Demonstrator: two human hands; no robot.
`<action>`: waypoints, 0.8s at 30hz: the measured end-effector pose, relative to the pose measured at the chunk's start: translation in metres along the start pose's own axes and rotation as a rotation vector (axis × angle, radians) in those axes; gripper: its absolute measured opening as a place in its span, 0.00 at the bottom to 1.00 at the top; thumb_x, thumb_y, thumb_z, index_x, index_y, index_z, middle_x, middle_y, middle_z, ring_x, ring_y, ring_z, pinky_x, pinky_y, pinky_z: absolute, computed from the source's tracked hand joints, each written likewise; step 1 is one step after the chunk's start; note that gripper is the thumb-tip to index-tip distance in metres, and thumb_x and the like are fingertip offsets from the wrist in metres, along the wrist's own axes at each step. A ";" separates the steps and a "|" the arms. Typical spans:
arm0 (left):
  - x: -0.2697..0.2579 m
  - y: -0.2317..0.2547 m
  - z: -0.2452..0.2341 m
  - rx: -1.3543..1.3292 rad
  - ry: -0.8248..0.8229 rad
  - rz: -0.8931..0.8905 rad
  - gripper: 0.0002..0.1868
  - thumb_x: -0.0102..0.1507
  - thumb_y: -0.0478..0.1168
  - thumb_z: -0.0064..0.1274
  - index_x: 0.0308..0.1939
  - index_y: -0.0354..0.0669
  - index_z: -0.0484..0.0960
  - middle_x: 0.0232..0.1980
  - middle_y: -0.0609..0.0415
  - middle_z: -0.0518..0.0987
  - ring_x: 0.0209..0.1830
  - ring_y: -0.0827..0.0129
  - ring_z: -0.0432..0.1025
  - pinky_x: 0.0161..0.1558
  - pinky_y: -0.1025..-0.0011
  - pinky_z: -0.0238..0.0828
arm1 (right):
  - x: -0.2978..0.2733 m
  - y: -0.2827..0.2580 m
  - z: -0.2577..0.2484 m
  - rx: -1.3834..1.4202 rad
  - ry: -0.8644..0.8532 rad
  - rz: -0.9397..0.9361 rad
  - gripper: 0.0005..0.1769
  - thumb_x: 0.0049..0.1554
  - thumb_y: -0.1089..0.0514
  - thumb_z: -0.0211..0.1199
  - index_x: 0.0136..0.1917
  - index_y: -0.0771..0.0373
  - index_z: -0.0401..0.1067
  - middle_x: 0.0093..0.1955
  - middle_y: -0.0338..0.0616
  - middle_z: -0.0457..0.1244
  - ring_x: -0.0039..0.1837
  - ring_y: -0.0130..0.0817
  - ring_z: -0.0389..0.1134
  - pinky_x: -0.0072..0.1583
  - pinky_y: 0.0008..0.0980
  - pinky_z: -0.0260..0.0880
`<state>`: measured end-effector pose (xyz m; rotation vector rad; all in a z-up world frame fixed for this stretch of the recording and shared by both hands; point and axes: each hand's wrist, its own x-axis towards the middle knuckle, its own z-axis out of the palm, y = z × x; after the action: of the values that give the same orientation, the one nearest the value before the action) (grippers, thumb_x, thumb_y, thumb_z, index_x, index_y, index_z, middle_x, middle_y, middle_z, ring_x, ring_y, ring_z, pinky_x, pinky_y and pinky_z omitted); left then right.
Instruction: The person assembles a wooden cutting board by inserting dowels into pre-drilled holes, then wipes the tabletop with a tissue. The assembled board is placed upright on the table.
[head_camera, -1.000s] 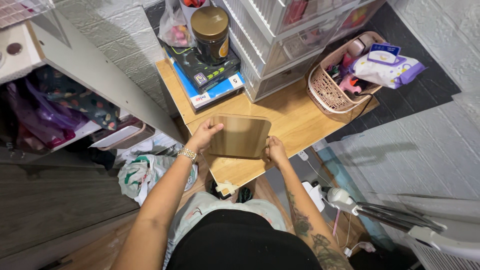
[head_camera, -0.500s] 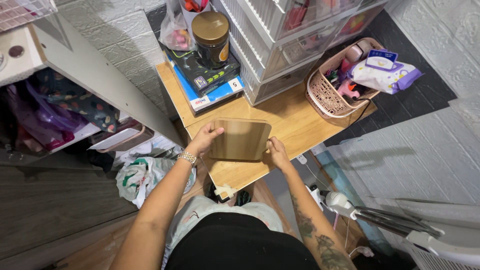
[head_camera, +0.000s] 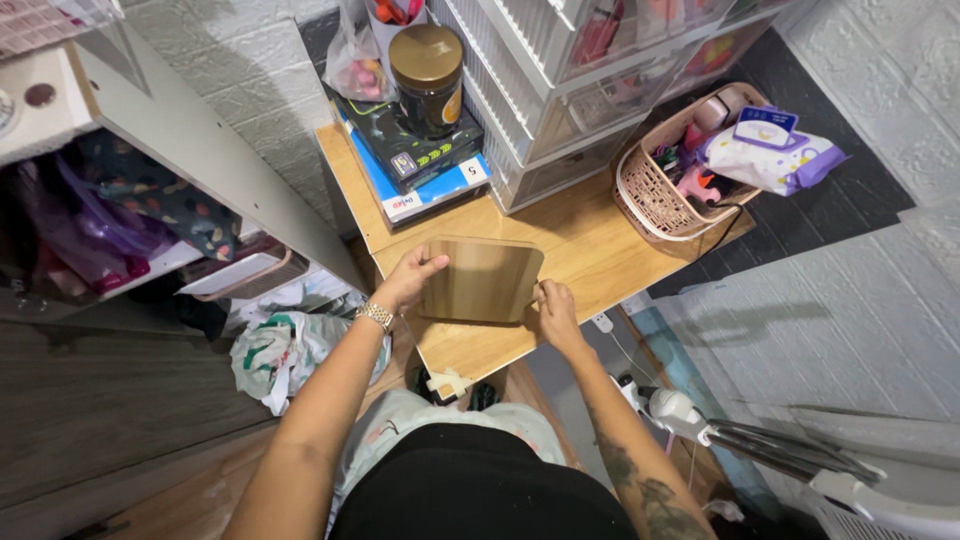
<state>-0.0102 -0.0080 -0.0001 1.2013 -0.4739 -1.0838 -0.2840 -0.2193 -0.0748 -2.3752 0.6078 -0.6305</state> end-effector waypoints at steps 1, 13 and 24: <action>-0.002 -0.001 0.002 -0.003 0.003 -0.005 0.19 0.66 0.41 0.57 0.61 0.40 0.77 0.55 0.58 0.81 0.54 0.74 0.73 0.56 0.69 0.72 | -0.007 -0.001 0.002 0.024 0.032 0.007 0.15 0.67 0.54 0.48 0.56 0.67 0.68 0.52 0.56 0.62 0.58 0.53 0.61 0.62 0.49 0.60; -0.004 0.002 0.005 0.019 0.034 0.042 0.21 0.67 0.41 0.56 0.63 0.42 0.75 0.56 0.59 0.80 0.55 0.75 0.72 0.58 0.69 0.71 | 0.038 -0.009 0.006 0.924 -0.243 0.858 0.13 0.63 0.56 0.44 0.50 0.64 0.67 0.43 0.55 0.63 0.37 0.51 0.66 0.38 0.49 0.68; 0.001 -0.011 -0.002 0.010 0.004 0.031 0.18 0.67 0.41 0.56 0.60 0.42 0.76 0.54 0.60 0.80 0.53 0.76 0.73 0.57 0.70 0.71 | 0.017 0.009 0.020 0.444 -0.004 0.156 0.12 0.70 0.57 0.50 0.45 0.62 0.65 0.38 0.50 0.62 0.38 0.43 0.63 0.40 0.43 0.67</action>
<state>-0.0128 -0.0077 -0.0105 1.2009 -0.4943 -1.0536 -0.2613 -0.2262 -0.0899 -1.8968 0.5758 -0.6187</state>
